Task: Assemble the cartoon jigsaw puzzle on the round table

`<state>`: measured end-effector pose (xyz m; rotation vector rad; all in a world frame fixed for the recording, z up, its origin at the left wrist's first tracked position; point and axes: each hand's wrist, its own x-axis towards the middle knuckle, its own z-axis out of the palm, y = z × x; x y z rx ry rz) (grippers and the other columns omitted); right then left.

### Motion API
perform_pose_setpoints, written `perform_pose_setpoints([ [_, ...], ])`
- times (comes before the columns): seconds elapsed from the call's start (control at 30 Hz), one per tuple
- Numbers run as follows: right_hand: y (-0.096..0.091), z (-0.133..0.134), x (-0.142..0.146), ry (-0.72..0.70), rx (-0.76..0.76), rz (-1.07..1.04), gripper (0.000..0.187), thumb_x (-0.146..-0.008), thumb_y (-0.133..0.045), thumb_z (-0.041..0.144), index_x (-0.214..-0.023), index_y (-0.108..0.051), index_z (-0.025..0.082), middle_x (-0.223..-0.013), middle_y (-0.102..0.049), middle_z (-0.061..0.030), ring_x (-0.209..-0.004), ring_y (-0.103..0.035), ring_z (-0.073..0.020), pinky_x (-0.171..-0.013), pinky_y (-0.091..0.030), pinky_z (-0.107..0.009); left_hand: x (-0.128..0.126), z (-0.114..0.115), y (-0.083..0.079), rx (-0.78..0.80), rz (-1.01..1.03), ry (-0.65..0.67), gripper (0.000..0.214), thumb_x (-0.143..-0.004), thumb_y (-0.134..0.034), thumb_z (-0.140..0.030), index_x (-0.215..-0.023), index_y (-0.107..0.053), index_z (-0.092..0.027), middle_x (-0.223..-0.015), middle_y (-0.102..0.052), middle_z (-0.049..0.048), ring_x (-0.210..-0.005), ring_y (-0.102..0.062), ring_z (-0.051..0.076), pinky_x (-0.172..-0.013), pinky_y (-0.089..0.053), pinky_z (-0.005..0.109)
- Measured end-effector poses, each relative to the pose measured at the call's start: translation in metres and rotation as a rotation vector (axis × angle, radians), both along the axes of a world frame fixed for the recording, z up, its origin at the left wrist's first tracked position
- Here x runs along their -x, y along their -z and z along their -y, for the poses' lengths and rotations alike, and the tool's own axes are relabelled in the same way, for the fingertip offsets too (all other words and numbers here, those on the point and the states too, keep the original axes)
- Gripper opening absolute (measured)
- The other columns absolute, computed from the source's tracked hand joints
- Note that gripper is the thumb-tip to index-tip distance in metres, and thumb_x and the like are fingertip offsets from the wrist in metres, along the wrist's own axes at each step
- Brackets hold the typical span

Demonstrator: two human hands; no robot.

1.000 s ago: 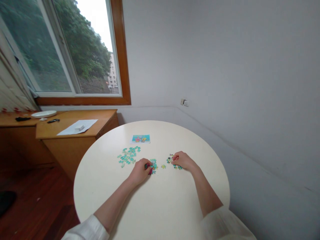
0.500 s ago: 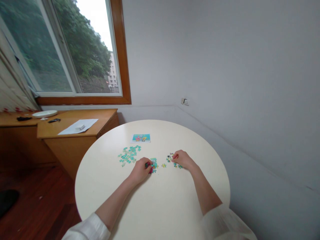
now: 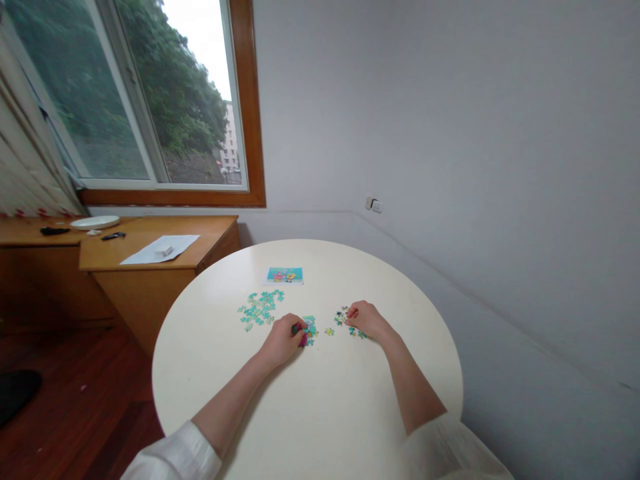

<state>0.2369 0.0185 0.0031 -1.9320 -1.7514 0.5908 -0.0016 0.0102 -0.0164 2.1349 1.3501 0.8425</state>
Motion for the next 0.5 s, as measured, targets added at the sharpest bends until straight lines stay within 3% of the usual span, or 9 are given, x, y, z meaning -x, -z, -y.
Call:
perform_pose_setpoints([
  [0.5,0.001,0.0018,0.0072,-0.115,-0.11,-0.087,0.015,-0.068,-0.054,0.012,-0.077,-0.064,0.016,-0.054,-0.05,0.0038,-0.048,-0.043,-0.007,-0.047,-0.03,-0.018,-0.0003,-0.0003,0.0024,0.018,0.053,0.002,0.021,-0.071,-0.051,-0.002,-0.078,-0.064,-0.016,-0.08,-0.063,0.0017,-0.078,-0.059,0.013,-0.075,-0.044,0.024],
])
